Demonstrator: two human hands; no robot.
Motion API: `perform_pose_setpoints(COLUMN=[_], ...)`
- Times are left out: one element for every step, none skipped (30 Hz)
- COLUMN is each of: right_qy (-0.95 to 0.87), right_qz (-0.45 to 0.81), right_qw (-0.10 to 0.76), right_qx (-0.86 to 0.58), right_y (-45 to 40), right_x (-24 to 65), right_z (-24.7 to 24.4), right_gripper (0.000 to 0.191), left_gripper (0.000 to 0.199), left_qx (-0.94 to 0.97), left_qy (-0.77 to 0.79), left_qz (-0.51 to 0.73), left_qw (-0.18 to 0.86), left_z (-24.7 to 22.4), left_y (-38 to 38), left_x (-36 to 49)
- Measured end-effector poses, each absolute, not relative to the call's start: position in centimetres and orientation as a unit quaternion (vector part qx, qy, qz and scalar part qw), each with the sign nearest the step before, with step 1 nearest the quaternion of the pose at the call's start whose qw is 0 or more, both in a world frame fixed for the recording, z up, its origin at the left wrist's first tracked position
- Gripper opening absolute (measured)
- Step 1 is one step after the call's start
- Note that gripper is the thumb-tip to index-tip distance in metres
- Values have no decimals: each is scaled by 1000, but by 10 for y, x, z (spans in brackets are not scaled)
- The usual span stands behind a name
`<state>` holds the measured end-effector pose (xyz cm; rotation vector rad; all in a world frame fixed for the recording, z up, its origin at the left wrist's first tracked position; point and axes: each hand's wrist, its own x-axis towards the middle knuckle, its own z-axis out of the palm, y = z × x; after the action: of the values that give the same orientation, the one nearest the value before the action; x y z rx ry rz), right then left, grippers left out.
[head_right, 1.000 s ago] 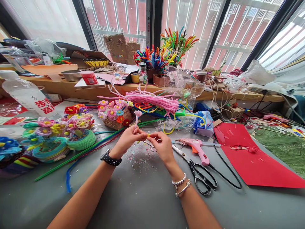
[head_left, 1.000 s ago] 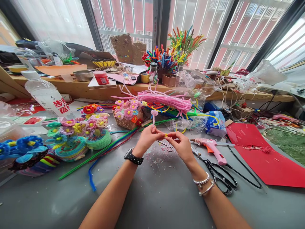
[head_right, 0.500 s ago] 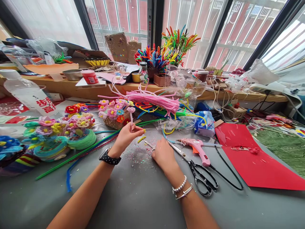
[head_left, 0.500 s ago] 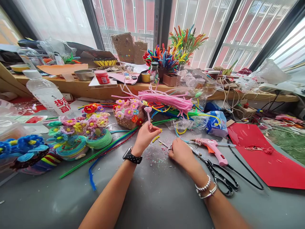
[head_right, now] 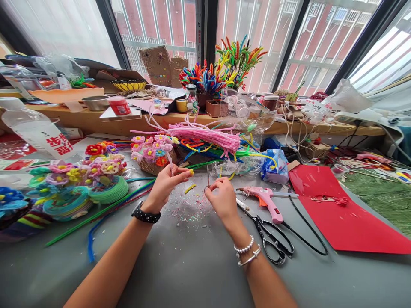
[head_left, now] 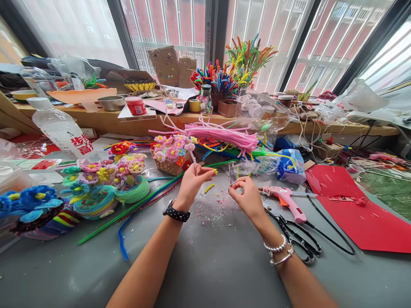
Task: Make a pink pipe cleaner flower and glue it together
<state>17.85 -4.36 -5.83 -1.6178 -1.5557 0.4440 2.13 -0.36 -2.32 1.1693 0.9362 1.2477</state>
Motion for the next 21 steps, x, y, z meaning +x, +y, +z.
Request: perform_pose_setpoints(right_qy=[-600, -578, -558, -543, -536, -538, -546, -558, -571, -583, -596, -609, -621, -632, -642, -650, -657, -665, -673, -681, -688], right_qz=[216, 261, 303, 336, 355, 365, 369, 369, 367, 366, 367, 367, 366, 366, 365, 360, 350, 332, 309, 281, 255], right_qw=[457, 490, 514, 529, 537, 538, 533, 525, 514, 502, 489, 475, 461, 447, 434, 424, 417, 412, 409, 406, 402], right_qx=[-621, -598, -577, -560, -546, -537, -530, -527, -524, -523, -521, -520, -518, -517, -516, -517, -521, -526, -533, -541, -547], right_y=[-43, -42, -42, -42, -43, -43, -44, -44, -45, -45, -46, -46, -46, -47, -47, -47, -47, -48, -48, -48, -48], right_x=[178, 178, 177, 176, 175, 173, 172, 170, 169, 168, 167, 166, 166, 165, 165, 165, 165, 165, 166, 166, 167], right_z=[-58, -58, -58, -57, -57, -57, -57, -56, -56, -56, -56, -56, -56, -57, -57, -57, -56, -56, -56, -55, -55], right_gripper=[16, 18, 20, 21, 22, 23, 25, 27, 29, 31, 32, 32, 33, 33, 33, 34, 34, 35, 35, 34, 34], left_gripper=[40, 40, 39, 39, 39, 39, 39, 39, 39, 39, 39, 39, 39, 39, 39, 39, 40, 40, 40, 40, 40], left_qx=[493, 492, 491, 492, 493, 494, 494, 495, 496, 498, 500, 502, 505, 507, 508, 509, 510, 510, 510, 510, 511], left_qy=[392, 388, 384, 381, 379, 378, 377, 377, 376, 376, 376, 376, 375, 375, 375, 377, 378, 379, 379, 377, 376], left_qz=[529, 530, 532, 533, 536, 538, 539, 540, 541, 540, 540, 539, 538, 536, 533, 531, 529, 528, 528, 528, 529], left_qw=[568, 572, 573, 573, 572, 570, 568, 567, 566, 565, 563, 562, 561, 561, 562, 563, 563, 564, 564, 564, 564], left_z=[-22, -22, -22, -22, -22, -22, -23, -23, -23, -24, -24, -23, -23, -22, -22, -21, -20, -19, -19, -18, -18], left_y=[-4, -5, -5, -5, -5, -6, -6, -6, -5, -5, -5, -5, -5, -6, -6, -7, -7, -8, -9, -9, -9], left_x=[21, 22, 22, 22, 23, 23, 23, 24, 24, 25, 25, 25, 25, 25, 25, 25, 26, 26, 26, 26, 26])
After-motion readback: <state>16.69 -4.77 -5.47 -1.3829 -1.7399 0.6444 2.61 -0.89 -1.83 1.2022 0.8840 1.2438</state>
